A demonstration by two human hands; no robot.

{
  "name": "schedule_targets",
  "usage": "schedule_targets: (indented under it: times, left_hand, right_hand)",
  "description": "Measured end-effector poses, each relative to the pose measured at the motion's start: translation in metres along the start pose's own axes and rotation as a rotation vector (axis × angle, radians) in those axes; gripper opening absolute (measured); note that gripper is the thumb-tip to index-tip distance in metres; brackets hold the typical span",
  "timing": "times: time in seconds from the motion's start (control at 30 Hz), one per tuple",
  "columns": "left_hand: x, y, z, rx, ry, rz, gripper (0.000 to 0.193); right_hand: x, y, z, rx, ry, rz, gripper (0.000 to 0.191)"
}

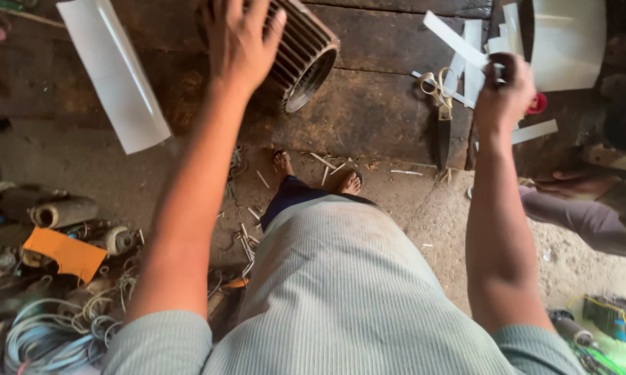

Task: The person cuts white plastic strips with shears and inserts them into the slots of a cylindrical metal motor housing. They repeatedly measure, cut, and place the strips into the housing while another person stands nearby using a phone.

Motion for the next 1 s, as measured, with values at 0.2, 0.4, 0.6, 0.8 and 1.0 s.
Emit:
schedule_targets:
  times: [0.2,0.4,0.6,0.8,1.0]
  left_hand:
    - [0.007,0.056,0.144,0.201,0.827,-0.265,0.024]
    - [0.000,0.073,0.198,0.363,1.191,-0.238,0.021]
    - [-0.007,0.083,0.207,0.390,1.191,-0.383,0.022]
    - [0.005,0.076,0.212,0.464,1.251,-0.283,0.019]
    - [0.012,0.064,0.214,0.486,1.303,-0.246,0.019]
  right_hand:
    - [0.059,0.074,-0.103,0.054,-0.700,-0.234,0.024]
    - [0.096,0.116,-0.155,0.184,-0.354,-0.345,0.009]
    - [0.107,0.124,-0.144,0.027,-0.504,-0.438,0.012]
    - [0.141,0.123,-0.164,0.309,-0.393,-0.349,0.021]
    - [0.148,0.113,-0.171,0.288,-0.414,-0.255,0.021]
Point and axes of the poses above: each hand's wrist, its own y-axis away from the middle knuckle, its own x-axis out of the back of the hand, z = x × y, the point moved 7 cm from there along -y, towards the middle knuckle, and after that the axes turned 15 degrees about y, right-handed, at the moved point
